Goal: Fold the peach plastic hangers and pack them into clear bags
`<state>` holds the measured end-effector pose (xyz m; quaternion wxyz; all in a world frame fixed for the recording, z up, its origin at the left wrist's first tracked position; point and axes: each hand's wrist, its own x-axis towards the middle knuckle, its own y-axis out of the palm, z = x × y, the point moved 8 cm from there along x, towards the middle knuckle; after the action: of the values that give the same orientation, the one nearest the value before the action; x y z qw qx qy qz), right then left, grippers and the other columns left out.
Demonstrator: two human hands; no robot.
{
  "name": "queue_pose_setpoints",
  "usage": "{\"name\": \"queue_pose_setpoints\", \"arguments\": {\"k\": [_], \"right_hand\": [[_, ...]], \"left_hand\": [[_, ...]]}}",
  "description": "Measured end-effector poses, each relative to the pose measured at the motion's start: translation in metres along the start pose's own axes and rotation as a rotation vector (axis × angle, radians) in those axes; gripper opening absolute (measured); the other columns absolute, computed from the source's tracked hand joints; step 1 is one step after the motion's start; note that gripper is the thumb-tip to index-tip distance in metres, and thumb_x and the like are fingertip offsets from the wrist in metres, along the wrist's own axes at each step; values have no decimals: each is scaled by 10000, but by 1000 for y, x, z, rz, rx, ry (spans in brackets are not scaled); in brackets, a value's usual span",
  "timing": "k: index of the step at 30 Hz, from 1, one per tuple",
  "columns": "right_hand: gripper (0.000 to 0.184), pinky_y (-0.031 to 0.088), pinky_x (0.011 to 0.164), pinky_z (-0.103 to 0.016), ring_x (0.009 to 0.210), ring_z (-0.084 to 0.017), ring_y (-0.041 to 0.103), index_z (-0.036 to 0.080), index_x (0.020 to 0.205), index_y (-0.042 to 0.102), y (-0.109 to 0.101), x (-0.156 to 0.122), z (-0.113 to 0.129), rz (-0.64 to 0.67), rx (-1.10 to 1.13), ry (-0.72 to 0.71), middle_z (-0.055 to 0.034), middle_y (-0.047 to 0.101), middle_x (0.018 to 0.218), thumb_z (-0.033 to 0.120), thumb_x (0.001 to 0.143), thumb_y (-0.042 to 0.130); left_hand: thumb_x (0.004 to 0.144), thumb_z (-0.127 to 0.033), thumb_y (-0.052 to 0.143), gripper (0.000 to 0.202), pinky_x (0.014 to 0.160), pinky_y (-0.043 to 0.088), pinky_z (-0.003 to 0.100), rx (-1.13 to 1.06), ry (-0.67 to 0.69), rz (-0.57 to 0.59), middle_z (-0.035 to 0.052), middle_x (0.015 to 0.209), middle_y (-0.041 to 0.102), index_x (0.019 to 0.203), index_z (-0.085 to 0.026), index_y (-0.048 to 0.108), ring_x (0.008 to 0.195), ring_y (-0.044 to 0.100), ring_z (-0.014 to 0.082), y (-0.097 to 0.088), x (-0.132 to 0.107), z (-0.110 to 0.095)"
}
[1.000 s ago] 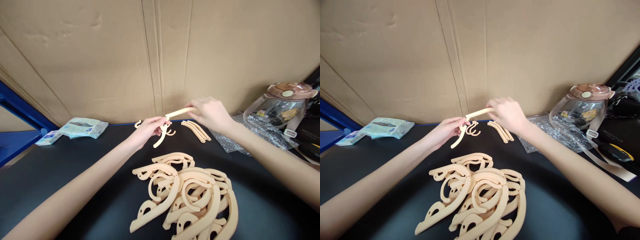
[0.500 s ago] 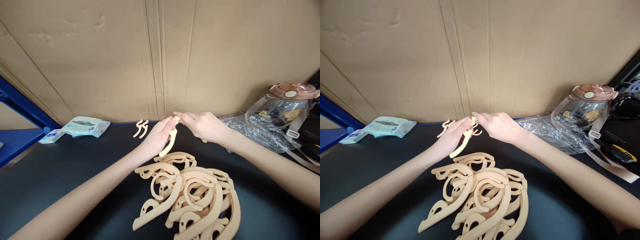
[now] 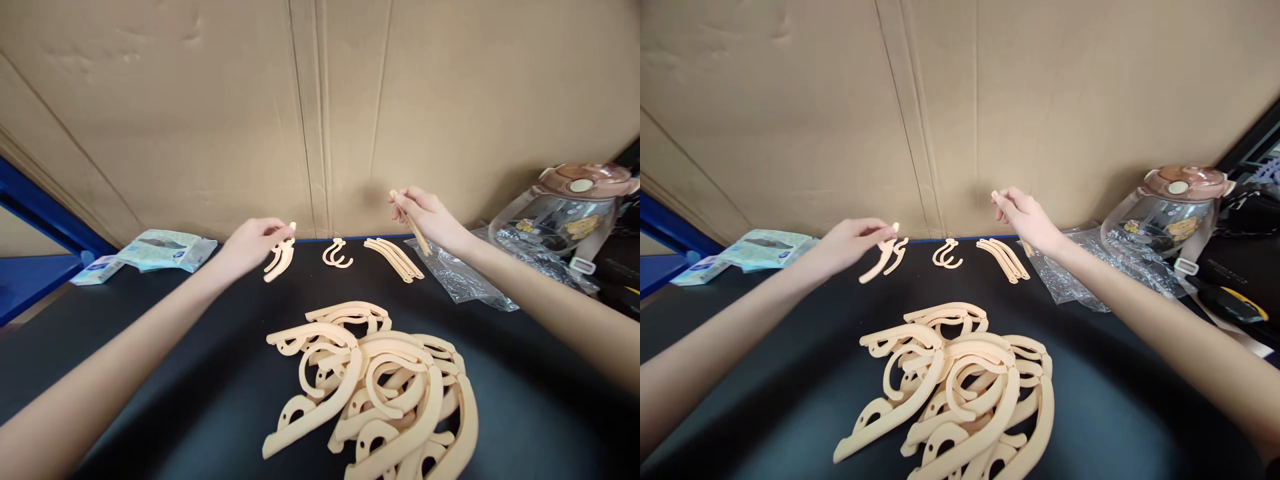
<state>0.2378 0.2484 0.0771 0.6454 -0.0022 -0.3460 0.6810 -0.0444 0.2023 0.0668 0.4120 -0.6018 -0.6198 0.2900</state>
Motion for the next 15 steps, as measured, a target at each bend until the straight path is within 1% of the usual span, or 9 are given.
{"name": "queue_pose_setpoints", "arguments": {"k": [2, 5, 7, 9, 11, 12, 13, 14, 15], "right_hand": [[264, 477, 736, -297, 801, -159, 614, 205, 905, 593, -5, -6, 6, -9, -143, -101, -36, 672, 875, 464, 891, 546], [206, 495, 767, -342, 857, -207, 657, 215, 906, 590, -15, -19, 11, -65, -346, -189, -57, 697, 922, 417, 884, 557], [181, 507, 732, -346, 831, -218, 678, 216, 924, 583, -18, -28, 7, -33, -457, -216, -65, 705, 910, 386, 905, 524], [160, 517, 732, -349, 855, -224, 691, 214, 961, 576, -15, -39, -2, 65, -524, -258, -79, 713, 965, 342, 923, 489], [161, 521, 782, -370, 930, -230, 685, 212, 982, 578, -10, -53, -15, 183, -587, -317, -93, 704, 1069, 296, 937, 448], [174, 523, 804, -381, 965, -233, 677, 209, 986, 582, -6, -60, -22, 246, -609, -337, -96, 694, 1112, 272, 941, 426], [190, 525, 817, -390, 983, -234, 673, 206, 985, 589, -3, -66, -29, 307, -630, -343, -96, 690, 1135, 243, 939, 408], [214, 528, 829, -399, 1004, -237, 669, 204, 989, 599, -1, -71, -35, 358, -648, -345, -93, 687, 1157, 215, 934, 392], [238, 529, 843, -407, 1023, -239, 665, 204, 991, 611, 1, -75, -40, 394, -665, -345, -87, 688, 1168, 190, 927, 381]], "left_hand": [[812, -560, 513, 371, 567, 323, 272, 18, -66, -23, 22, 745, 677, 763, -217, 647, 666, 580, 202, -6, 15, 32], [749, -562, 599, 351, 602, 348, 281, 83, -118, -61, 53, 848, 701, 814, -227, 683, 788, 621, 254, -3, 20, 59], [764, -571, 593, 394, 650, 371, 291, 123, -114, -96, 85, 1031, 685, 943, -229, 670, 926, 614, 288, -3, 12, 59], [813, -579, 541, 419, 704, 392, 301, 137, -82, -91, 97, 1129, 655, 1016, -226, 642, 993, 599, 291, -4, -2, 50], [840, -598, 508, 411, 729, 412, 297, 110, -34, 45, 64, 1046, 683, 975, -238, 654, 938, 620, 261, 2, -18, 36], [830, -615, 521, 405, 720, 425, 283, 79, -5, 172, 31, 980, 696, 954, -258, 668, 887, 635, 238, 9, -29, 28], [821, -613, 547, 406, 729, 434, 273, 33, 8, 358, 17, 987, 695, 1011, -274, 665, 896, 637, 230, 22, -41, 22], [775, -620, 607, 444, 711, 438, 264, 8, 5, 478, 12, 981, 694, 1059, -283, 659, 885, 637, 226, 30, -54, 19], [730, -625, 657, 500, 683, 435, 256, -4, 2, 533, 13, 976, 693, 1096, -284, 651, 861, 637, 222, 34, -64, 16]]}}
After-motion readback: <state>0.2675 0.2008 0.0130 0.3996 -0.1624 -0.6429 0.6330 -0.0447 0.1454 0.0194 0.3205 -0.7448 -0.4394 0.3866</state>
